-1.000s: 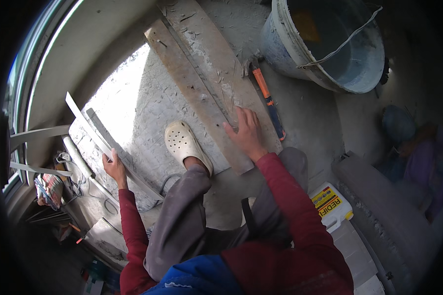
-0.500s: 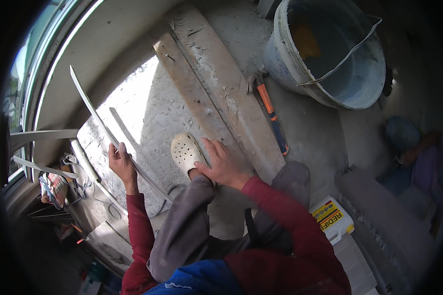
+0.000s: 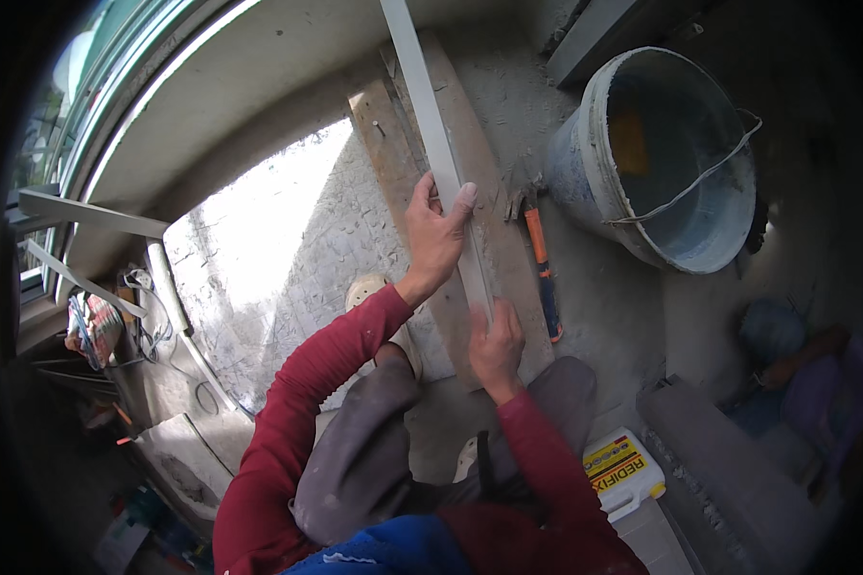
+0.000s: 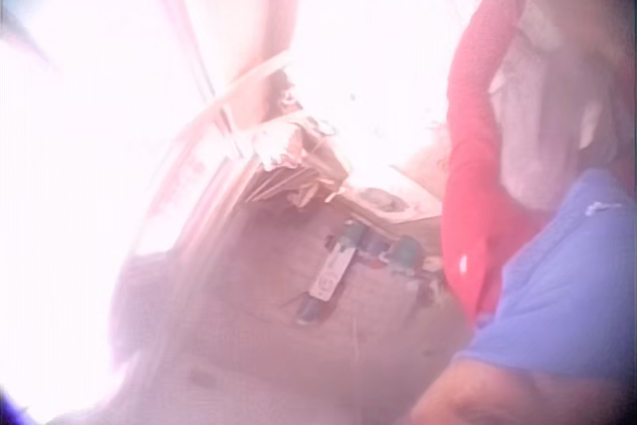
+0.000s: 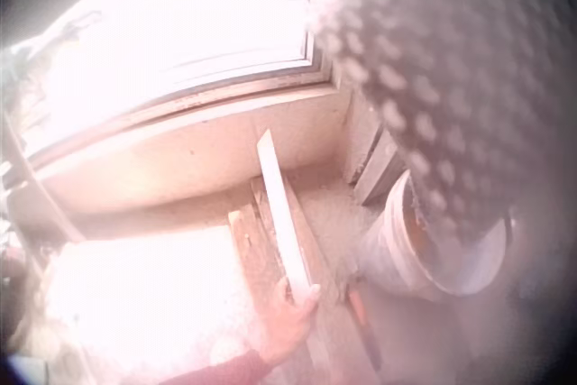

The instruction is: The person uses an angle grinder to cut a metal strip placed on a wooden plank. They then use a hammer to tap the cut piece and reposition the metal strip for further work.

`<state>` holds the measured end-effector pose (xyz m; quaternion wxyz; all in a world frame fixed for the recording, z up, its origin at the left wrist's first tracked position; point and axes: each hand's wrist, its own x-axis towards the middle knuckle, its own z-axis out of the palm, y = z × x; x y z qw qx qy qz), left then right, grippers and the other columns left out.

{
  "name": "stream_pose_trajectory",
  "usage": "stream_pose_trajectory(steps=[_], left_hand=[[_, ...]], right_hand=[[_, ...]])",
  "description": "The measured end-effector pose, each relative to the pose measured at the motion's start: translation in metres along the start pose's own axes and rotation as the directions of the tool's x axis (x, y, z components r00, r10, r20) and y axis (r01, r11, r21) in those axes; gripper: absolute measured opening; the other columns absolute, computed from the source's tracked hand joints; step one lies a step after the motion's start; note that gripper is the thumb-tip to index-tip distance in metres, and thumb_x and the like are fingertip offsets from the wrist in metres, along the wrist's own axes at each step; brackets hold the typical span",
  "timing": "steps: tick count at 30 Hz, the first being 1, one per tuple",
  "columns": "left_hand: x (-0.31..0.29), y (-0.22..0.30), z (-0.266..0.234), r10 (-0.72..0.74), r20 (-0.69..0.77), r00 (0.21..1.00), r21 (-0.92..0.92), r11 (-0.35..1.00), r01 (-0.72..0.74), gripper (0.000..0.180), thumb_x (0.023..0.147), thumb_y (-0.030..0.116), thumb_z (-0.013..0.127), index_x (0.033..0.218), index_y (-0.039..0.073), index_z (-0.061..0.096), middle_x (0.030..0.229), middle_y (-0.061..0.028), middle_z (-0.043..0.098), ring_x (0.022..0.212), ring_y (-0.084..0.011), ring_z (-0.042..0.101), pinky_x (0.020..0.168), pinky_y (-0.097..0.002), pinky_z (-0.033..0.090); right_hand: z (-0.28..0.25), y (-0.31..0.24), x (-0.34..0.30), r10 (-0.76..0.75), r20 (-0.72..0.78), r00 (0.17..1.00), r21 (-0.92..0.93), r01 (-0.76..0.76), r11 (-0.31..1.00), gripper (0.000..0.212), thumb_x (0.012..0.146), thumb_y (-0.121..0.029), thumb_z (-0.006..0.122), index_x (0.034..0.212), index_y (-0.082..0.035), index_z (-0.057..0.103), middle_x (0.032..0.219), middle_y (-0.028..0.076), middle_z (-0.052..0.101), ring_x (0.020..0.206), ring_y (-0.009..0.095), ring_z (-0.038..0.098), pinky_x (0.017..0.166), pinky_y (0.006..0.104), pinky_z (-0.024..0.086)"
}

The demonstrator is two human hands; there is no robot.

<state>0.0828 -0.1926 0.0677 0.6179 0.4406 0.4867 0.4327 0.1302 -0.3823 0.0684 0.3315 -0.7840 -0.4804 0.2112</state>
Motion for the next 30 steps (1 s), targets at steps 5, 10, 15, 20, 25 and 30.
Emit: stream_pose_trajectory(steps=[5,10,15,20,25,30], left_hand=[[-0.002,-0.059,-0.006,-0.091,-0.02,0.996,0.251,0.964,0.093,0.081,0.089,0.044,0.08,0.143,-0.005,0.045,0.129,-0.0207,0.056,0.117,-0.0319,0.056,0.101,-0.0416,0.045],[0.0,-0.079,-0.051,0.156,-0.108,0.982,0.75,0.661,-0.023,0.099,0.089,0.062,0.071,0.153,-0.004,0.032,0.151,-0.0263,0.035,0.138,-0.046,0.031,0.116,-0.0544,0.025],[0.013,-0.092,-0.08,0.144,-0.161,0.976,0.784,0.62,0.038,0.104,0.089,0.062,0.07,0.156,-0.003,0.025,0.155,-0.0261,0.031,0.141,-0.0451,0.029,0.118,-0.0558,0.022],[0.013,-0.104,-0.08,0.11,-0.136,0.985,0.776,0.629,0.037,0.105,0.089,0.06,0.072,0.156,-0.005,0.024,0.156,-0.0279,0.03,0.142,-0.0461,0.028,0.119,-0.0551,0.023],[0.01,-0.108,-0.075,0.117,-0.131,0.985,0.792,0.61,0.033,0.106,0.09,0.059,0.072,0.155,-0.008,0.023,0.155,-0.0315,0.03,0.141,-0.0487,0.031,0.119,-0.0546,0.024],[0.01,-0.111,-0.077,0.167,-0.098,0.981,0.78,0.626,-0.029,0.107,0.091,0.057,0.072,0.155,-0.01,0.021,0.155,-0.033,0.029,0.141,-0.0495,0.03,0.12,-0.0538,0.024]], right_hand=[[0.002,0.047,-0.003,0.035,0.048,0.998,-0.105,-0.03,0.994,0.022,0.1,-0.018,0.064,0.097,0.003,0.059,0.088,0.023,0.061,0.082,0.047,0.061,0.07,0.0528,0.047],[0.03,0.059,-0.002,0.078,0.079,0.994,-0.065,-0.073,0.995,0.023,0.099,-0.017,0.065,0.091,0.003,0.057,0.086,0.024,0.06,0.08,0.049,0.06,0.069,0.0542,0.045],[0.042,0.064,-0.002,0.05,0.03,0.998,-0.072,-0.047,0.996,0.023,0.099,-0.016,0.065,0.089,0.003,0.057,0.083,0.025,0.058,0.078,0.049,0.057,0.068,0.054,0.044],[0.04,0.068,-0.004,-0.01,0.047,0.999,-0.09,0.014,0.996,0.025,0.099,-0.016,0.065,0.087,0.003,0.055,0.084,0.022,0.055,0.08,0.047,0.056,0.07,0.0535,0.044],[0.047,0.065,-0.003,0.034,0.106,0.994,-0.111,-0.022,0.994,0.021,0.099,-0.016,0.063,0.091,0.002,0.057,0.09,0.021,0.056,0.087,0.044,0.057,0.075,0.0533,0.045],[0.053,0.067,-0.002,0.023,0.05,0.998,-0.168,-0.015,0.986,0.02,0.098,-0.018,0.065,0.092,-0.002,0.056,0.089,0.019,0.055,0.088,0.042,0.057,0.075,0.0536,0.044]])
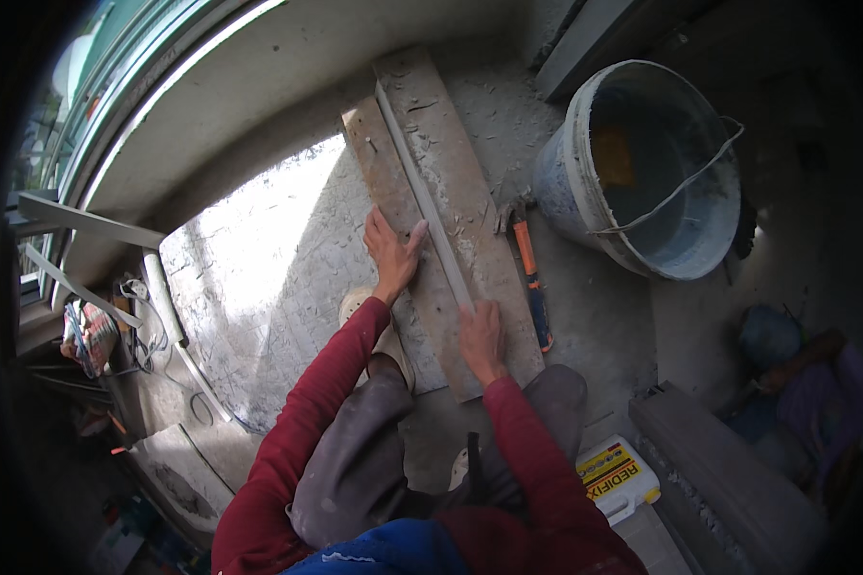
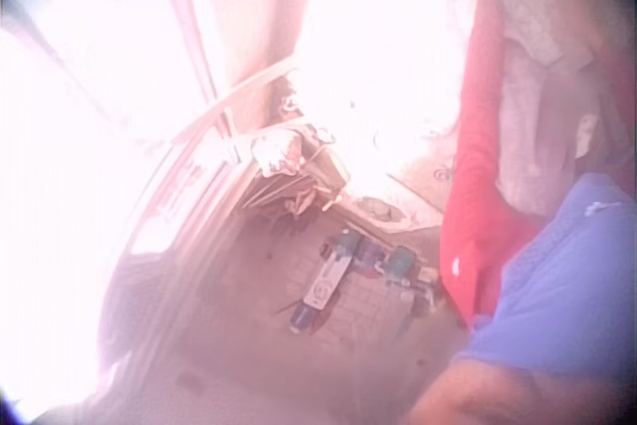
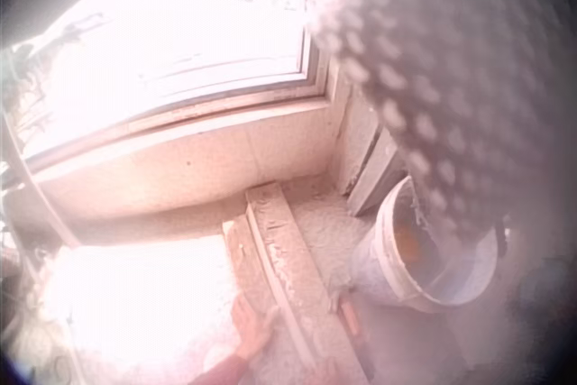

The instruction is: The person uses an angle grinder to cut a metal strip placed on a wooden plank. They then use a hammer to tap the cut piece and reposition the metal strip for further work.

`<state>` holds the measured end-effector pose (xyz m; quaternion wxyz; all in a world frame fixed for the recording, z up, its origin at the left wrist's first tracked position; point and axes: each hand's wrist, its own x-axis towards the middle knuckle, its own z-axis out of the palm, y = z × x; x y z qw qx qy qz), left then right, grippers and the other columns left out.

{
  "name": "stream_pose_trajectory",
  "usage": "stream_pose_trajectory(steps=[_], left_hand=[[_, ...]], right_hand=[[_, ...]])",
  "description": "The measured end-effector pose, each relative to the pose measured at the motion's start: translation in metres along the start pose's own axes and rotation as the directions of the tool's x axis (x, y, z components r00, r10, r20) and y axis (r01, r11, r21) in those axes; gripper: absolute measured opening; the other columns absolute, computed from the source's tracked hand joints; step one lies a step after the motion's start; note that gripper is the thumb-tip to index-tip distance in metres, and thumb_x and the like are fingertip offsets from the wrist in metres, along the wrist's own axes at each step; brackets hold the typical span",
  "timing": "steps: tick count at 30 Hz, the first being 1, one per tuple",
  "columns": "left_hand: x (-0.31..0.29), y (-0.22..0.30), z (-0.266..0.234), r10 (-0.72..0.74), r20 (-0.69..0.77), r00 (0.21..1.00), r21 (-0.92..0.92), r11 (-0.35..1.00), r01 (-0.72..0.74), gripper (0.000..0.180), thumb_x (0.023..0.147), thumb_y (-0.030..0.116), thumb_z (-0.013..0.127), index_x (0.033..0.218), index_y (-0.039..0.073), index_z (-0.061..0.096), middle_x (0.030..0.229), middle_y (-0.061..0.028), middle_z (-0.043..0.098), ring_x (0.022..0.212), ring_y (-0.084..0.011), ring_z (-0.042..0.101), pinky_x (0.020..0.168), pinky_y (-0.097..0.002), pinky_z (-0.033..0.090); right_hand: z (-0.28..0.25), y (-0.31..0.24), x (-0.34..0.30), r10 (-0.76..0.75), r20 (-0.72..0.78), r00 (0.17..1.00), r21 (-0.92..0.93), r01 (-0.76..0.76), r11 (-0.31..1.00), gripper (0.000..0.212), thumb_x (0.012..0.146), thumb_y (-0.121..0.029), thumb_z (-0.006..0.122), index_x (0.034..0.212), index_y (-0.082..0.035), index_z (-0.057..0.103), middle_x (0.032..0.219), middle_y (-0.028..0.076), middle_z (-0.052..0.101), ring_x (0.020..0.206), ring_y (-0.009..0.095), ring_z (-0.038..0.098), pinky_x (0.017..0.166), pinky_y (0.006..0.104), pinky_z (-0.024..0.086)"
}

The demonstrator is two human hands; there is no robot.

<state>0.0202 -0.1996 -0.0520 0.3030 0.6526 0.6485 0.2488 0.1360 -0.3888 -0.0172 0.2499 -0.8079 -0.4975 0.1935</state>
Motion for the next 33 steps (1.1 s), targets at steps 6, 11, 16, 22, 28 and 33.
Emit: stream_pose_trajectory(steps=[6,11,16,22,28,33], left_hand=[[-0.002,-0.003,0.007,0.036,-0.022,0.999,-0.033,0.999,-0.036,0.107,0.09,0.053,0.075,0.155,-0.012,0.019,0.155,-0.034,0.027,0.141,-0.0503,0.03,0.12,-0.0535,0.024],[-0.002,-0.007,0.005,0.055,0.008,0.998,0.003,0.998,-0.055,0.108,0.09,0.051,0.075,0.156,-0.012,0.017,0.156,-0.034,0.025,0.141,-0.0506,0.029,0.12,-0.0534,0.023],[-0.003,-0.009,0.007,0.043,0.02,0.999,0.001,0.999,-0.043,0.107,0.089,0.046,0.077,0.158,-0.01,0.017,0.158,-0.0331,0.024,0.141,-0.0504,0.028,0.119,-0.0545,0.023],[-0.004,-0.017,0.018,0.054,-0.008,0.999,-0.019,0.998,-0.054,0.105,0.091,0.041,0.076,0.159,-0.008,0.014,0.159,-0.0344,0.021,0.141,-0.0523,0.028,0.119,-0.0555,0.022],[-0.003,-0.024,0.024,0.042,-0.019,0.999,-0.072,0.996,-0.044,0.098,0.094,0.036,0.072,0.16,-0.007,0.015,0.16,-0.0346,0.019,0.143,-0.0528,0.025,0.12,-0.0565,0.019],[-0.003,-0.019,0.02,0.051,-0.033,0.998,-0.092,0.994,-0.054,0.097,0.094,0.035,0.072,0.16,-0.008,0.015,0.161,-0.0341,0.018,0.144,-0.0517,0.024,0.121,-0.0554,0.018]], right_hand=[[0.013,0.009,0.009,-0.184,0.044,0.982,-0.17,0.189,0.967,0.022,0.095,-0.022,0.069,0.092,-0.005,0.056,0.093,0.016,0.056,0.089,0.038,0.057,0.075,0.0491,0.046],[0.017,0.009,0.009,-0.264,-0.119,0.957,-0.189,0.239,0.952,0.016,0.093,-0.02,0.069,0.092,-0.009,0.058,0.092,0.012,0.057,0.087,0.034,0.055,0.076,0.0489,0.043],[0.014,0.013,0.009,-0.291,-0.079,0.953,-0.225,0.268,0.937,0.014,0.094,-0.02,0.068,0.101,-0.009,0.064,0.098,0.009,0.06,0.093,0.032,0.055,0.082,0.0474,0.042],[0.016,0.015,0.009,-0.286,-0.109,0.952,-0.205,0.26,0.944,0.012,0.093,-0.02,0.069,0.098,-0.01,0.066,0.097,0.008,0.06,0.092,0.031,0.055,0.082,0.0459,0.042],[0.016,0.014,0.009,-0.264,-0.086,0.961,-0.212,0.242,0.947,0.013,0.093,-0.021,0.069,0.099,-0.01,0.066,0.096,0.008,0.06,0.093,0.032,0.055,0.082,0.0463,0.041],[0.016,0.004,0.014,-0.255,-0.097,0.962,-0.257,0.223,0.94,0.025,0.094,-0.027,0.069,0.109,-0.007,0.067,0.098,0.01,0.061,0.095,0.033,0.055,0.083,0.0471,0.041]])
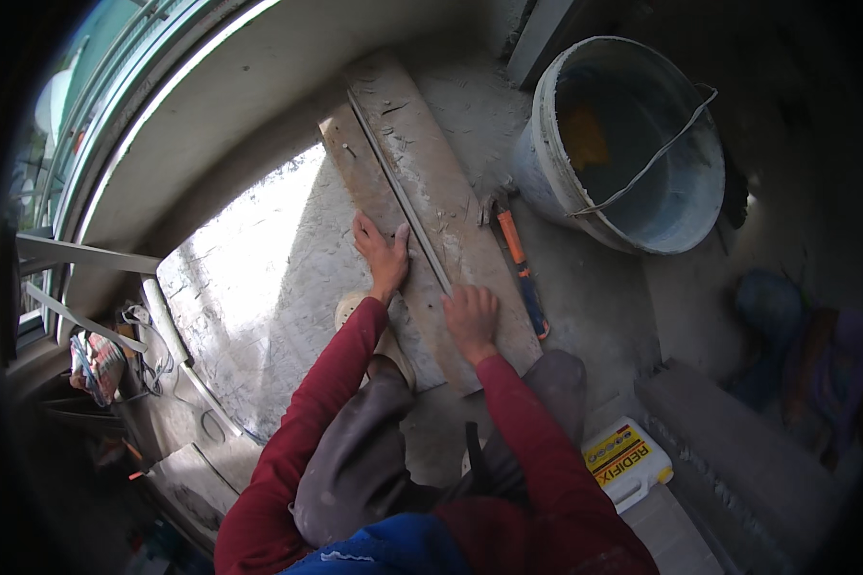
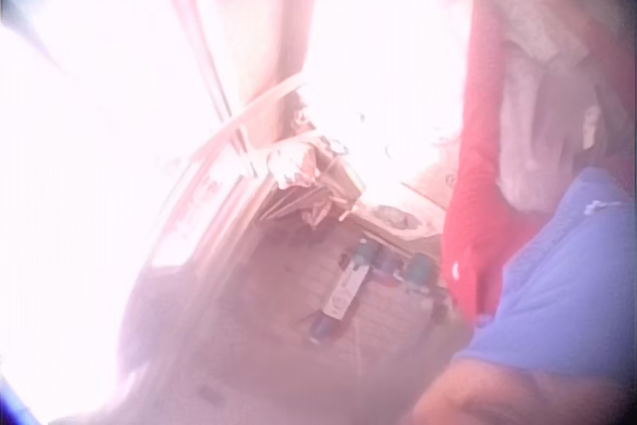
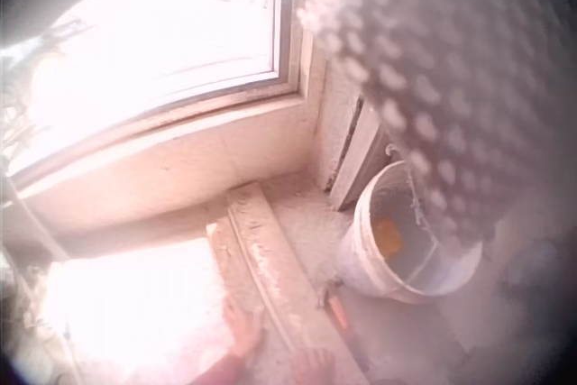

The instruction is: The person uses an angle grinder to cut a metal strip placed on a wooden plank. They then use a hammer to tap the cut piece and reposition the metal strip for further work.

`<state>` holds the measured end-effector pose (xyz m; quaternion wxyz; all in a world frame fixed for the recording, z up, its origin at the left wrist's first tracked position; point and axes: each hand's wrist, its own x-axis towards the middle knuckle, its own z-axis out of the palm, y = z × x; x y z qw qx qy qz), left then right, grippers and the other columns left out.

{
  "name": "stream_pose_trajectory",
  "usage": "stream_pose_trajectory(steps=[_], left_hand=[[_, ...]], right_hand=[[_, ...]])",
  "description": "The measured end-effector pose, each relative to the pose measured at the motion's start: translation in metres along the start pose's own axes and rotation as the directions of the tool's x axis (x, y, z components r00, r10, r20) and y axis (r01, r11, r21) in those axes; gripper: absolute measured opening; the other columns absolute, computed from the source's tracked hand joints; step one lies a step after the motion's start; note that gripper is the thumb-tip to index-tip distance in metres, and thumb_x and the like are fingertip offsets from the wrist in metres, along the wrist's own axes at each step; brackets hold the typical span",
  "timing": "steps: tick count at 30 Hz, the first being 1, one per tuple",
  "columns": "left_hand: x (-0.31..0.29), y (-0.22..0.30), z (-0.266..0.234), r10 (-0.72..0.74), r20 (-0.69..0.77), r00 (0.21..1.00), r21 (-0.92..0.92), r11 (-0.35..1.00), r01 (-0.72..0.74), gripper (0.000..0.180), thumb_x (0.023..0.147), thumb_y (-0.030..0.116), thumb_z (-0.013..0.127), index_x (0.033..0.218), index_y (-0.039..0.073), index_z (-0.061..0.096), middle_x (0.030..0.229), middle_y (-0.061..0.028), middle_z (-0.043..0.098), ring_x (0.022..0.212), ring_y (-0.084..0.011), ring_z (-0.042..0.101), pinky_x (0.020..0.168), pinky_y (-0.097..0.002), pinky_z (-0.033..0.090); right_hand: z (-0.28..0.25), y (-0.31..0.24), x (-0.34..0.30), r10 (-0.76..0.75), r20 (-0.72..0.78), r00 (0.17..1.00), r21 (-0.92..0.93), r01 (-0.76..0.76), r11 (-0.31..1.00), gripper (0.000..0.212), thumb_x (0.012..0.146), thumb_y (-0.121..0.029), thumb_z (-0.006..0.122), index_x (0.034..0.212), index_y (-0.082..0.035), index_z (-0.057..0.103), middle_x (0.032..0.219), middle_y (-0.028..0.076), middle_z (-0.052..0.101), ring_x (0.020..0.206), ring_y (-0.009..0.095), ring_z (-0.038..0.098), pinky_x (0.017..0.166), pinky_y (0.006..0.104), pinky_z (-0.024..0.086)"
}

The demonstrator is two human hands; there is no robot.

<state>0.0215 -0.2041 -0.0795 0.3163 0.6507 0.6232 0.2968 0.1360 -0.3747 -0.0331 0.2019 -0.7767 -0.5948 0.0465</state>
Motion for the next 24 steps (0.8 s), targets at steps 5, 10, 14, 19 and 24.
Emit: stream_pose_trajectory(steps=[5,10,14,19,24], left_hand=[[-0.001,0.003,-0.002,-0.026,0.009,1.0,-0.038,0.999,0.026,0.098,0.093,0.034,0.073,0.16,-0.008,0.015,0.161,-0.0334,0.018,0.145,-0.0512,0.023,0.122,-0.0537,0.018],[0.002,0.004,-0.005,-0.051,0.04,0.998,-0.011,0.999,0.052,0.099,0.091,0.034,0.074,0.16,-0.007,0.016,0.16,-0.0327,0.021,0.144,-0.051,0.026,0.121,-0.0541,0.022],[0.003,0.003,-0.014,-0.083,0.077,0.994,0.059,0.995,0.078,0.1,0.089,0.033,0.076,0.161,-0.004,0.018,0.16,-0.031,0.025,0.141,-0.0503,0.032,0.119,-0.0544,0.027],[0.005,0.009,-0.018,-0.096,0.083,0.992,0.036,0.995,0.093,0.1,0.088,0.033,0.076,0.161,-0.003,0.019,0.16,-0.0292,0.027,0.141,-0.0488,0.032,0.118,-0.0529,0.028],[-0.002,0.037,-0.061,-0.169,0.08,0.982,-0.215,0.959,0.183,0.096,0.094,0.037,0.074,0.161,-0.004,0.018,0.156,-0.0244,0.035,0.136,-0.0378,0.046,0.113,-0.0469,0.039]], right_hand=[[-0.006,-0.004,0.003,0.075,0.081,0.994,0.023,-0.077,0.997,0.034,0.095,-0.029,0.069,0.118,-0.005,0.065,0.099,0.011,0.06,0.096,0.033,0.055,0.084,0.0471,0.042],[-0.002,0.001,0.006,0.031,0.077,0.997,0.031,-0.034,0.999,0.031,0.095,-0.025,0.069,0.116,-0.003,0.063,0.098,0.014,0.06,0.093,0.034,0.058,0.081,0.0464,0.044],[0.005,-0.002,0.01,0.032,0.104,0.994,0.13,-0.046,0.99,0.016,0.097,-0.02,0.064,0.1,-0.005,0.058,0.098,0.016,0.059,0.089,0.035,0.06,0.078,0.0479,0.048],[-0.026,-0.003,0.007,0.031,0.045,0.998,0.233,-0.041,0.972,0.012,0.096,-0.012,0.064,0.095,-0.003,0.057,0.093,0.016,0.058,0.087,0.035,0.062,0.072,0.0475,0.052],[-0.085,-0.005,0.006,-0.239,-0.086,0.967,0.097,0.247,0.964,0.008,0.092,-0.004,0.066,0.095,0.0,0.06,0.088,0.014,0.055,0.077,0.033,0.059,0.066,0.0434,0.052]])
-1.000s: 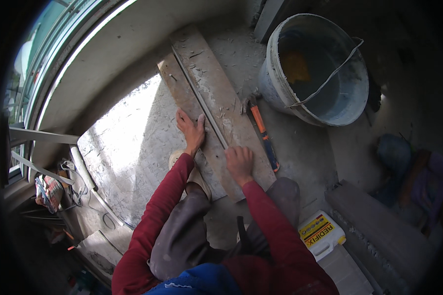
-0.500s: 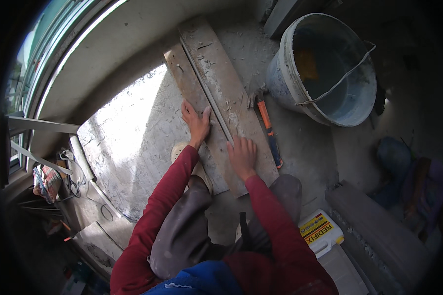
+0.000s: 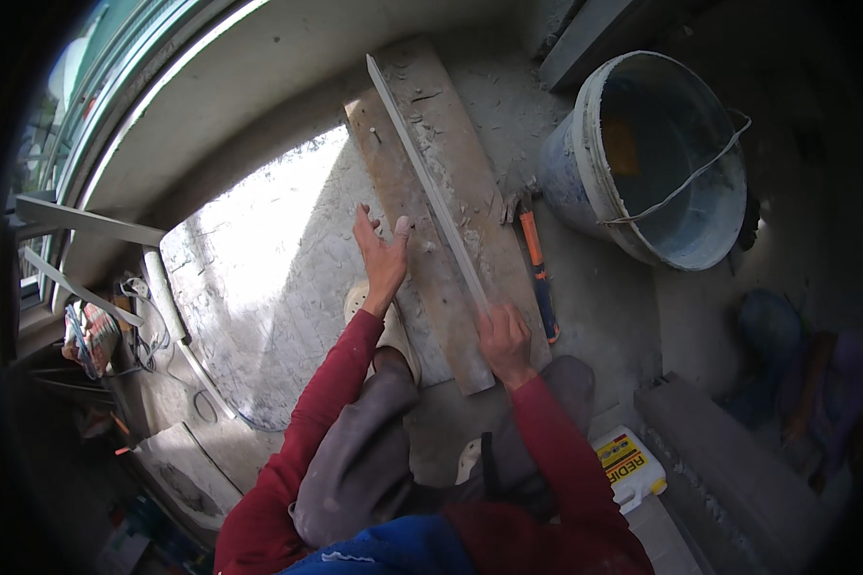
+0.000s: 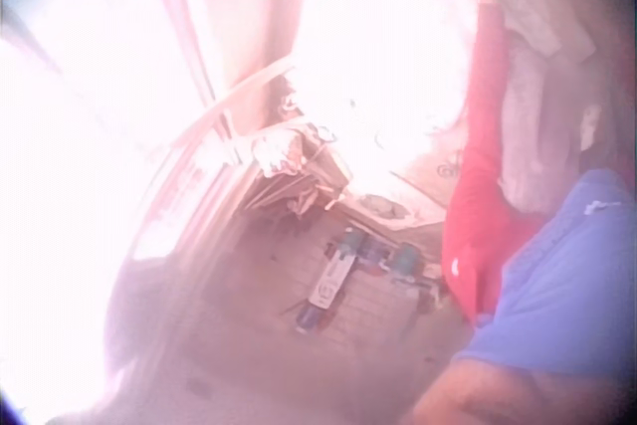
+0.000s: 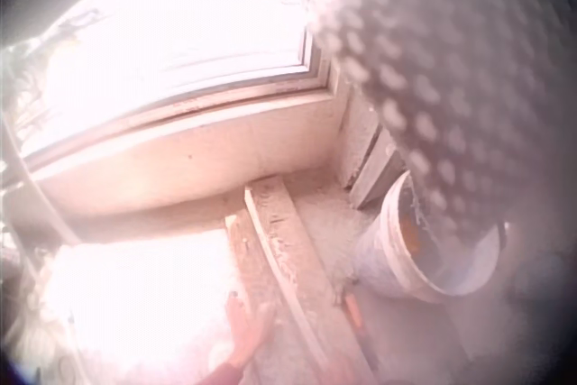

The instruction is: The person uses an angle grinder to cut a metal strip placed on a wooden plank. They then use a hammer to tap the cut piece and reposition the metal strip for further work.

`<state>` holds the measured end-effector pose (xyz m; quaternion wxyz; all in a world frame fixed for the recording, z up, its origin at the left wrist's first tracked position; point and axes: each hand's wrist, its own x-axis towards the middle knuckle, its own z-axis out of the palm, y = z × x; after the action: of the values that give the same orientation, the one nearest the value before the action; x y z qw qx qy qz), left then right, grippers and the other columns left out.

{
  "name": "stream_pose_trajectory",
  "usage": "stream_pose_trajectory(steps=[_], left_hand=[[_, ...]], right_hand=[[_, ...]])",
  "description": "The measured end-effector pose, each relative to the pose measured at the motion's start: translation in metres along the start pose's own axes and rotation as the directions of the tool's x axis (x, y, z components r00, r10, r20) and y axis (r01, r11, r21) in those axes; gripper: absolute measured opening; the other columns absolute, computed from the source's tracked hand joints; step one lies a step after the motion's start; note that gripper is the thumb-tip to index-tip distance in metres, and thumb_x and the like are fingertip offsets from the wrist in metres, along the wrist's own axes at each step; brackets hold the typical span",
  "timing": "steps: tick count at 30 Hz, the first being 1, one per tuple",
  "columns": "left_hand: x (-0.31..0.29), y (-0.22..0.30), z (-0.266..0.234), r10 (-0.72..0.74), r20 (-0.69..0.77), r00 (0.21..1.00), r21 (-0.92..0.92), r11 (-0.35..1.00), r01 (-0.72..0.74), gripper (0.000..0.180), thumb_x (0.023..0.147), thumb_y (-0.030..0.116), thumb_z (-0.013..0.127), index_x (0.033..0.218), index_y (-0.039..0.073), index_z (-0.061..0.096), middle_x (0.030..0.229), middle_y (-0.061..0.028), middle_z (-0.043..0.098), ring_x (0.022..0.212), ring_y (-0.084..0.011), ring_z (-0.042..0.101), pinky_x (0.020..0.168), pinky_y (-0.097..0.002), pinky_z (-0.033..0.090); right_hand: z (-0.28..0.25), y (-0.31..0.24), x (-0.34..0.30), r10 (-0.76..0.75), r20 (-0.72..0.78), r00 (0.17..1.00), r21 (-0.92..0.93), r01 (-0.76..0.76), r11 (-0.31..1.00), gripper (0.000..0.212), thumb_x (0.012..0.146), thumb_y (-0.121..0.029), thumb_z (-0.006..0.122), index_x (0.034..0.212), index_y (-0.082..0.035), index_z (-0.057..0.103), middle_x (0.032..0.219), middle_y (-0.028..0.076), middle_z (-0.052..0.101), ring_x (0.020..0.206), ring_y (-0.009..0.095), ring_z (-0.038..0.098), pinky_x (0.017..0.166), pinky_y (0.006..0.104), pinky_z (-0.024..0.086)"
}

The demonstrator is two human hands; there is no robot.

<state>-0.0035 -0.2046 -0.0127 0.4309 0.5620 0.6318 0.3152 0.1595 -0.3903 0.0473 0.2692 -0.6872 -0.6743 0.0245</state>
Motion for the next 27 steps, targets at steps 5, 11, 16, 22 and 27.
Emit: stream_pose_trajectory(steps=[5,11,16,22,27], left_hand=[[-0.05,0.045,-0.06,0.001,0.324,0.946,-0.55,0.814,0.187,0.095,0.099,0.041,0.071,0.163,-0.002,0.015,0.148,-0.019,0.043,0.118,-0.0271,0.062,0.098,-0.039,0.052],[-0.041,0.042,-0.104,-0.319,0.05,0.946,-0.816,0.534,0.223,0.079,0.099,0.053,0.066,0.149,0.0,0.034,0.118,-0.0141,0.054,0.096,-0.0237,0.064,0.081,-0.0401,0.059],[-0.007,-0.005,-0.196,-0.414,-0.332,0.847,-0.753,0.657,0.026,0.057,0.101,0.049,0.063,0.129,0.002,0.045,0.085,-0.0014,0.044,0.068,-0.0112,0.045,0.058,-0.0303,0.042],[0.014,-0.097,-0.341,-0.407,-0.638,0.654,-0.338,0.911,0.237,0.041,0.099,0.038,0.065,0.094,-0.002,0.06,0.081,-0.0029,0.055,0.072,-0.0169,0.055,0.068,-0.0352,0.049],[-0.045,-0.179,-0.355,-0.192,-0.782,0.593,0.113,0.892,0.439,0.067,0.09,0.035,0.073,0.135,-0.01,0.052,0.125,-0.0236,0.067,0.112,-0.0353,0.067,0.098,-0.0416,0.051]], right_hand=[[-0.021,-0.027,0.016,-0.086,0.015,0.996,0.213,0.081,0.974,0.013,0.089,-0.001,0.069,0.099,0.002,0.062,0.087,0.014,0.058,0.075,0.031,0.06,0.067,0.0415,0.052],[0.027,-0.09,0.071,-0.28,0.059,0.958,0.411,0.233,0.881,0.014,0.086,-0.008,0.069,0.091,-0.002,0.058,0.084,0.01,0.055,0.075,0.028,0.06,0.064,0.0371,0.052],[0.059,-0.147,0.129,-0.387,0.157,0.908,0.515,0.259,0.817,0.02,0.092,-0.023,0.068,0.095,-0.005,0.061,0.085,0.008,0.059,0.082,0.026,0.063,0.07,0.0377,0.055],[0.049,-0.097,0.125,-0.137,0.236,0.962,0.634,-0.046,0.772,0.032,0.097,-0.029,0.069,0.113,-0.001,0.067,0.099,0.014,0.068,0.093,0.031,0.068,0.076,0.0434,0.056],[0.029,0.004,0.056,0.243,0.327,0.913,0.411,-0.369,0.833,0.026,0.095,-0.017,0.07,0.114,0.001,0.067,0.093,0.014,0.067,0.082,0.031,0.067,0.071,0.0418,0.054]])
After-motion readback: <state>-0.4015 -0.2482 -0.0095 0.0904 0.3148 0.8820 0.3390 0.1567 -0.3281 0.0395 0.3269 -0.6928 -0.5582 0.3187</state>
